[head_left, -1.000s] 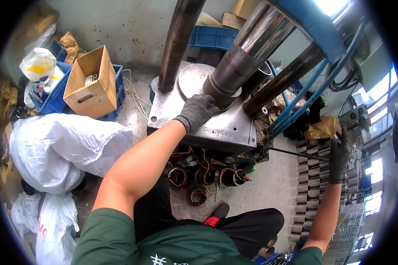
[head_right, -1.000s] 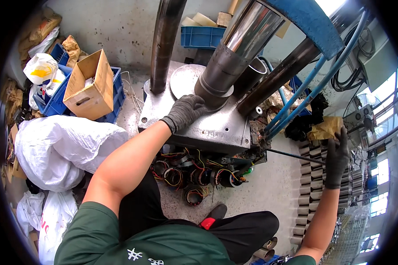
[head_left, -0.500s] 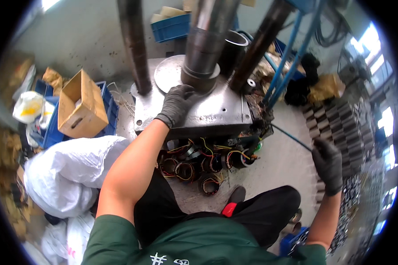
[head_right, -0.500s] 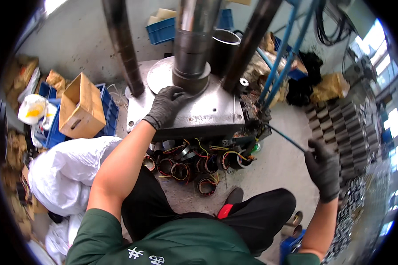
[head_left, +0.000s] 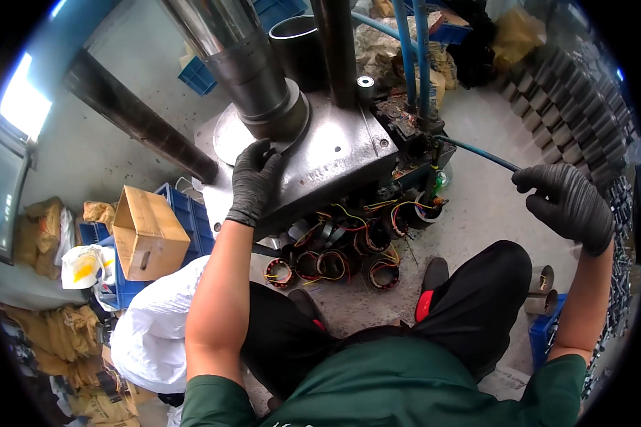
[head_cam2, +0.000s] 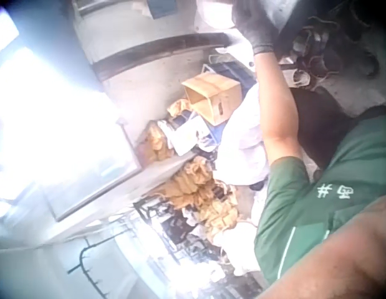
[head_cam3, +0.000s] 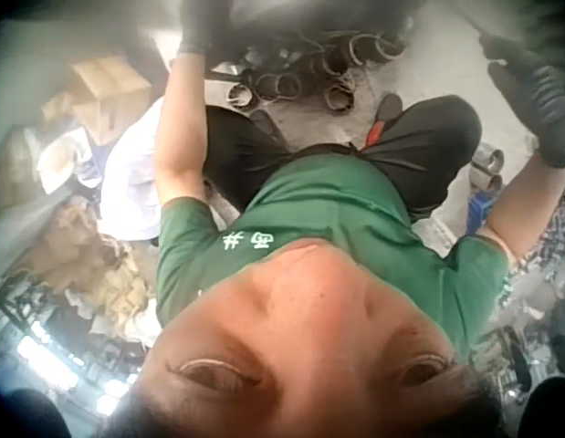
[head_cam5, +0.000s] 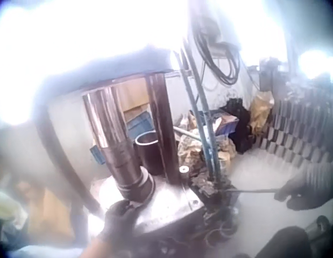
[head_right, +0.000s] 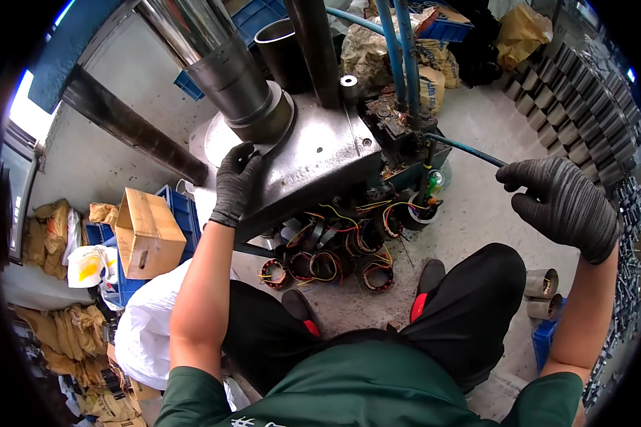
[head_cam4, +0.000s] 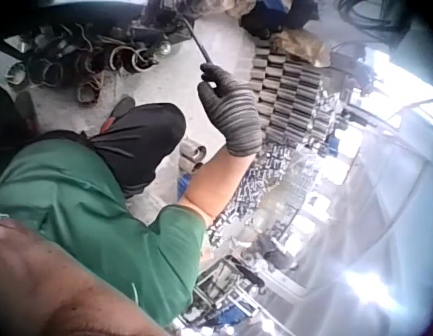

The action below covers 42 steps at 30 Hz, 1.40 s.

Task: The person holds an electric motor stator and inserts thin wires into its slots by hand, then places the stator inside a metal cylinder and uses a hydraulic press to seat it.

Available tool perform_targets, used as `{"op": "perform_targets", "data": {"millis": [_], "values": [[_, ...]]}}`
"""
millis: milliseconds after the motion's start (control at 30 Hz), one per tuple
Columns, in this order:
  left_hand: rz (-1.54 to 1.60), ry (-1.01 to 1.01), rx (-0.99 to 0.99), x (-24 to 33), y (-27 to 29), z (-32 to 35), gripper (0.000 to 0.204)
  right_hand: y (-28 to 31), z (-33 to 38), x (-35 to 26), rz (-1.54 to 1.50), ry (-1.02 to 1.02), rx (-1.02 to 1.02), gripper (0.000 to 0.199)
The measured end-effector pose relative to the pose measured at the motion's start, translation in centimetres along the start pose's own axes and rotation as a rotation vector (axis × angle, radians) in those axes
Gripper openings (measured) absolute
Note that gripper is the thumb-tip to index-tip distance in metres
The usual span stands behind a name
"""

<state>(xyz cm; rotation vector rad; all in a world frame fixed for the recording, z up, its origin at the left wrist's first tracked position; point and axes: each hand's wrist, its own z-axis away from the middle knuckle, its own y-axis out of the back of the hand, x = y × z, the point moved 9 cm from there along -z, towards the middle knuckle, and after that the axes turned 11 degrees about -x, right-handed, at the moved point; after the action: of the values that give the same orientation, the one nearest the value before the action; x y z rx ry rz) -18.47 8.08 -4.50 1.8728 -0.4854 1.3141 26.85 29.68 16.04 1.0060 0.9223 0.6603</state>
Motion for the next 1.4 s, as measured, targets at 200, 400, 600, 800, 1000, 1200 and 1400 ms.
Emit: {"op": "perform_targets", "data": {"millis": [200,400,600,800,1000,1200,1400], "values": [[-0.01,-0.028,0.05,0.6,-0.3,0.0,0.048,-0.8,-0.5,-0.4,-0.018,-0.089,-0.132,0.038],[0.061,-0.06,0.071,1.6,-0.5,-0.3,0.05,-5.8,2.4,1.9,0.035,0.0,-0.114,0.021],[-0.004,-0.047,0.094,2.9,0.5,0.2,0.057,-9.3,4.0,1.3,0.066,0.002,-0.047,0.022],[-0.065,0.009,0.03,3.9,0.4,0.3,0.055,-6.5,3.0,1.1,-0.126,-0.046,0.001,0.026],[-0.038,-0.009,0.032,3.5,0.8,0.3,0.053,-6.6,2.8,1.1,-0.082,0.03,-0.069,0.025],[-0.063,0.028,0.009,3.1,0.5,0.2,0.049,-5.0,2.7,0.5,-0.177,-0.063,0.059,0.022],[-0.077,0.006,0.009,2.9,0.5,0.2,0.046,-7.0,2.9,0.7,-0.031,0.021,-0.138,0.02]]}}
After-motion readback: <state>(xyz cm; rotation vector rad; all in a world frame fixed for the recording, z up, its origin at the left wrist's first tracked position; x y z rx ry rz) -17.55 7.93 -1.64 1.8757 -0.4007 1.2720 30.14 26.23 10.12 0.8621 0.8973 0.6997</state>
